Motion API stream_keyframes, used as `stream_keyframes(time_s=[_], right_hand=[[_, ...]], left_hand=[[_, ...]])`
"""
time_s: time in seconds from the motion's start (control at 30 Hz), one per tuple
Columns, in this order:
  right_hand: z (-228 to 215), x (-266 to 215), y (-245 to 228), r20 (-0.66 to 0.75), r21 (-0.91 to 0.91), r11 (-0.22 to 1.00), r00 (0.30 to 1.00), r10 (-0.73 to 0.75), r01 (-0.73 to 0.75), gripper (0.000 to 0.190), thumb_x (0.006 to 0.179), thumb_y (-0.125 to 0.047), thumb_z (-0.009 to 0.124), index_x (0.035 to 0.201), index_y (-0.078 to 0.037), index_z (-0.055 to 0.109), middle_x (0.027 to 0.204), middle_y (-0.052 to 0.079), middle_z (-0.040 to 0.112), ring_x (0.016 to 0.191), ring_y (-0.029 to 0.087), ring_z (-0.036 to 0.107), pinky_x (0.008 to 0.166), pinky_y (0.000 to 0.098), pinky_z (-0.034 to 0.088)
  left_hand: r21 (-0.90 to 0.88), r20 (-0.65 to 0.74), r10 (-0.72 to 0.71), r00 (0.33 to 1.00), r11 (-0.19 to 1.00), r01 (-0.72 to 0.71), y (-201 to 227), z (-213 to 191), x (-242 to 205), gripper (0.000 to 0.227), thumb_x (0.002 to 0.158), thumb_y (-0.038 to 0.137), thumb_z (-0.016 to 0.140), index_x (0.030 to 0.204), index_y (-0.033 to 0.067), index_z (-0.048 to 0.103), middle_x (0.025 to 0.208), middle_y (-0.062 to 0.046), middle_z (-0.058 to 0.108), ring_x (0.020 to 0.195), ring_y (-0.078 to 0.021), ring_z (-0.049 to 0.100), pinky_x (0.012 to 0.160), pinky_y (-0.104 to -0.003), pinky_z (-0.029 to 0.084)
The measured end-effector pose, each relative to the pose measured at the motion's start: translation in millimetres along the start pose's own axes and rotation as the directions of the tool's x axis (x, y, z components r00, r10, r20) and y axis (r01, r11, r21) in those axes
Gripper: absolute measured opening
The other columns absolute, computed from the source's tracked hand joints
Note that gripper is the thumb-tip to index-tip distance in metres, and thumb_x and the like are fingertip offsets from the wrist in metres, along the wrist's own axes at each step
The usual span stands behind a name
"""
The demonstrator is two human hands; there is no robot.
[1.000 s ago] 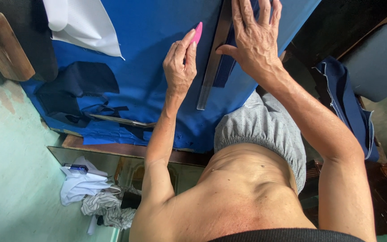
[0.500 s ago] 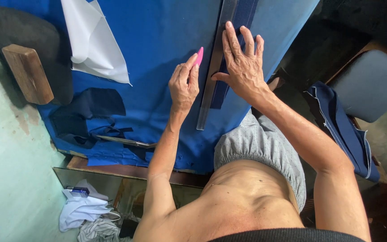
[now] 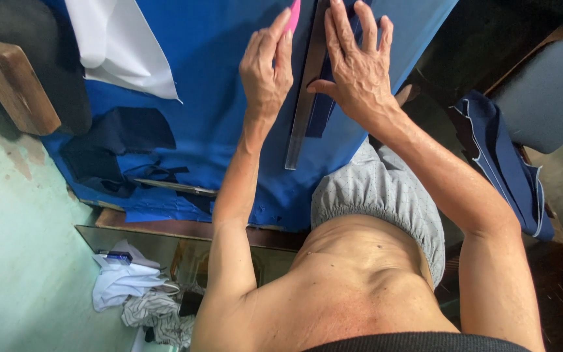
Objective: The person irons a strip of dark blue fabric on a blue work surface, then uses a metal ruler and pink chalk to mark a straight line. They then use shears to cut the fabric along the marked line.
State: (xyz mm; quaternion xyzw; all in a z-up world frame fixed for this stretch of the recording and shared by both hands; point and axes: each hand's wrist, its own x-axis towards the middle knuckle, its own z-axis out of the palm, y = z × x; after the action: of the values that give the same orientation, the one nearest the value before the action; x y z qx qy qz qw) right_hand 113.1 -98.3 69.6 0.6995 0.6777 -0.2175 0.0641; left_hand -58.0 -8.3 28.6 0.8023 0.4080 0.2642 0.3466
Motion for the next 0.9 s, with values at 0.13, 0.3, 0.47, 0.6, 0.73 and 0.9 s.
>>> stream_keyframes(time_s=[0.13, 0.3, 0.47, 0.6, 0.73, 0.9], right_hand=[[-2.9, 1.1, 1.3, 0.053, 0.117, 0.993, 0.999, 0.007, -0.013, 0.124, 0.092, -0.059, 0.104, 0.168, -0.001, 0.026, 0.169, 0.015, 0.019, 0.15, 0.046, 0.02, 0.116, 0.0734, 0.025], [-2.6, 2.3, 1.0, 0.112, 0.163, 0.986, 0.994, 0.021, -0.039, 0.116, 0.101, -0.055, 0.103, 0.168, -0.005, 0.021, 0.169, 0.016, 0.019, 0.148, 0.052, 0.02, 0.116, 0.0773, 0.02], [-4.1, 4.7, -0.9, 0.128, 0.187, 0.98, 0.991, 0.04, -0.064, 0.114, 0.097, -0.054, 0.098, 0.167, -0.002, 0.024, 0.168, 0.019, 0.021, 0.147, 0.053, 0.016, 0.114, 0.0781, 0.018], [-2.4, 2.0, 1.3, 0.12, 0.139, 0.989, 0.992, 0.03, -0.047, 0.119, 0.1, -0.059, 0.102, 0.168, -0.005, 0.022, 0.169, 0.016, 0.017, 0.149, 0.05, 0.018, 0.115, 0.0774, 0.021], [-0.9, 2.4, 1.3, 0.086, 0.168, 0.985, 0.996, 0.022, -0.036, 0.117, 0.097, -0.056, 0.102, 0.167, -0.002, 0.026, 0.168, 0.018, 0.022, 0.148, 0.05, 0.02, 0.114, 0.077, 0.02], [0.5, 3.3, 0.4, 0.076, 0.17, 0.985, 0.997, 0.025, -0.038, 0.119, 0.093, -0.057, 0.102, 0.167, -0.001, 0.027, 0.168, 0.018, 0.024, 0.147, 0.05, 0.02, 0.114, 0.0767, 0.019]], left_hand=[[-0.002, -0.014, 0.021, 1.0, 1.0, -0.021, -6.8, 7.3, 5.9, 0.024, 0.113, 0.015, 0.057, 0.137, 0.0157, 0.056, 0.107, 0.0, 0.072, 0.085, -0.019, 0.065, 0.081, -0.031, 0.058], [-0.007, -0.04, -0.003, 0.999, 1.0, 0.002, -18.2, 16.3, -0.5, 0.023, 0.109, 0.013, 0.062, 0.131, 0.0114, 0.062, 0.126, -0.002, 0.072, 0.11, -0.0235, 0.076, 0.099, -0.033, 0.064], [0.0, -0.043, 0.001, 0.999, 1.0, -0.001, -17.7, 16.2, -0.6, 0.026, 0.109, 0.013, 0.064, 0.134, 0.0147, 0.06, 0.128, 0.001, 0.071, 0.106, -0.0197, 0.077, 0.096, -0.03, 0.065], [0.011, -0.036, 0.016, 0.999, 1.0, -0.015, -15.3, 15.3, 2.2, 0.025, 0.111, 0.015, 0.061, 0.135, 0.0159, 0.059, 0.127, 0.003, 0.071, 0.097, -0.0187, 0.075, 0.09, -0.029, 0.064], [0.006, -0.031, 0.014, 0.999, 1.0, -0.014, -13.9, 14.5, 3.9, 0.023, 0.11, 0.015, 0.061, 0.133, 0.0153, 0.06, 0.12, 0.002, 0.073, 0.092, -0.0184, 0.072, 0.086, -0.029, 0.063], [0.014, -0.035, 0.014, 0.999, 1.0, -0.014, -16.7, 16.8, 2.2, 0.024, 0.111, 0.017, 0.06, 0.135, 0.0167, 0.059, 0.124, 0.002, 0.072, 0.093, -0.0184, 0.073, 0.086, -0.03, 0.063]])
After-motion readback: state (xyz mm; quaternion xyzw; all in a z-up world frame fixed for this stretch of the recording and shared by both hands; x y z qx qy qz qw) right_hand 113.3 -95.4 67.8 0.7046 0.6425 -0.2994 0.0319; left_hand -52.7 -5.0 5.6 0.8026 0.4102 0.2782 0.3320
